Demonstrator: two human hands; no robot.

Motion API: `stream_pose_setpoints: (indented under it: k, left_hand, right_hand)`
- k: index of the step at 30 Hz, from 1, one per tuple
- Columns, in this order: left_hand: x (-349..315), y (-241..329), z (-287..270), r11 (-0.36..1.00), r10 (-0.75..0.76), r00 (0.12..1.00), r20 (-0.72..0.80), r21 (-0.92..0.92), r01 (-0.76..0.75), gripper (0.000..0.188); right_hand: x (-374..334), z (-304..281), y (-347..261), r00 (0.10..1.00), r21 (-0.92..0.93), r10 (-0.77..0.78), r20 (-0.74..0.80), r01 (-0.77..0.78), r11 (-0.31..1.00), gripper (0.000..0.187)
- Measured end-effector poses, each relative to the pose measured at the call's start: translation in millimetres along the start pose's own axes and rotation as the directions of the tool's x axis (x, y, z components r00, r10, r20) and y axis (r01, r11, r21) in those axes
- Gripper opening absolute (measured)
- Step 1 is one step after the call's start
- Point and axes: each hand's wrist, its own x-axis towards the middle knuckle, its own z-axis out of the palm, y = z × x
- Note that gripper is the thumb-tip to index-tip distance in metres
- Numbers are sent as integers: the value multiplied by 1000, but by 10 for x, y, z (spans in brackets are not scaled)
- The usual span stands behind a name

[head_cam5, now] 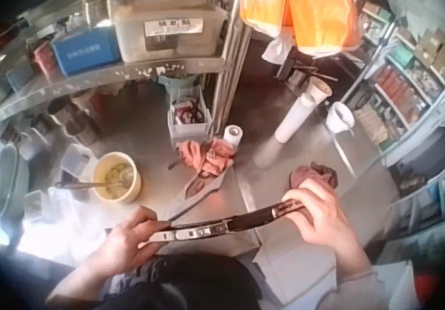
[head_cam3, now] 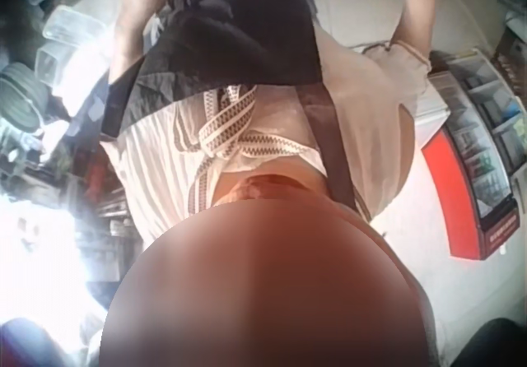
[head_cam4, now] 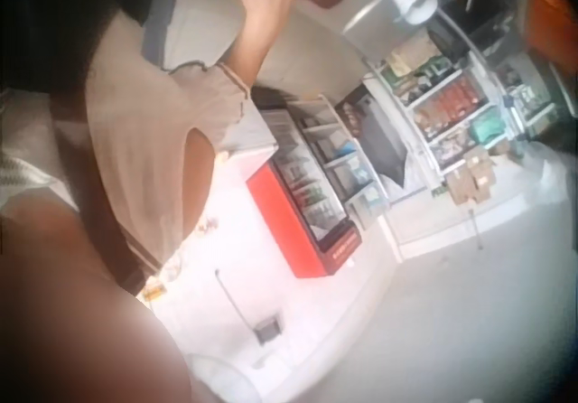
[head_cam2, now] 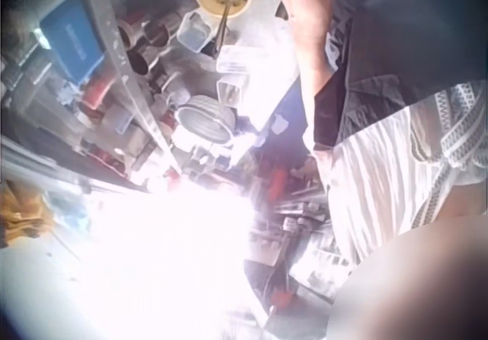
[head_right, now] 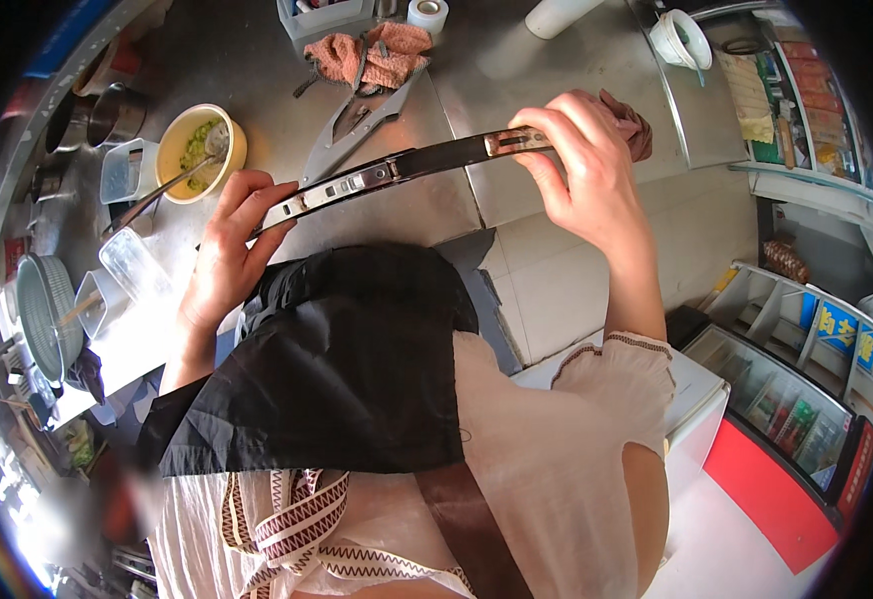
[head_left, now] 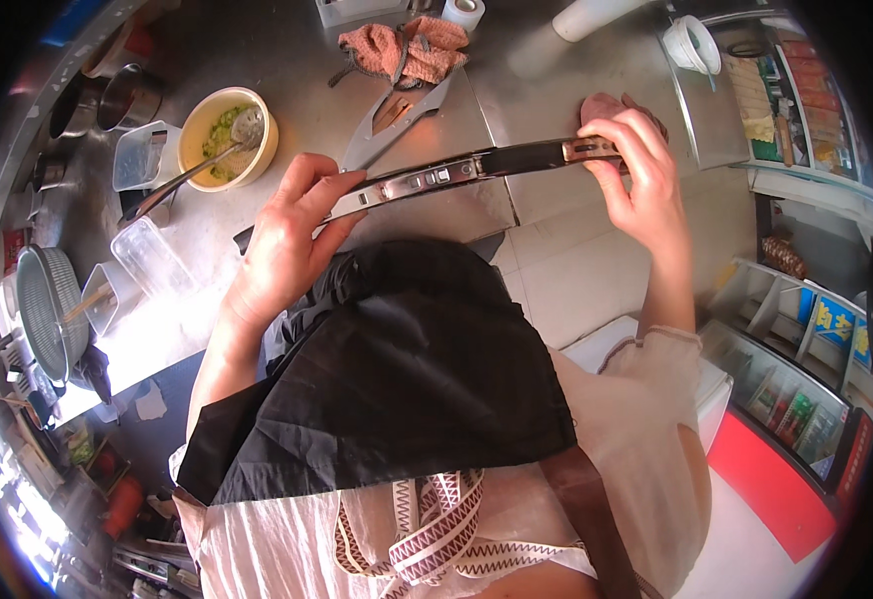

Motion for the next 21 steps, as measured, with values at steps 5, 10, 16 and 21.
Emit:
stream_pose_setpoints:
  k: [5, 10, 16, 21]
  left_hand:
    - [44, 62, -27, 999, 47, 999, 8, -8, -47, 32]
    - [69, 91, -33, 998, 57, 998, 1, 2, -57, 30]
    - [66, 63, -27, 998, 61, 998, -9, -28, -62, 30]
    - [85, 68, -2, 994, 61, 998, -7, -88, -61, 30]
  right_hand:
    - [-20, -232, -129, 999, -62, 29, -46, -32, 998, 24]
    - [25, -392, -214, 999, -98, -28, -38, 24, 995, 26]
    - [66, -425, -271, 996, -143, -55, -65, 45, 989, 23]
    - [57, -465, -262, 997, -164, -62, -54, 53, 985, 25]
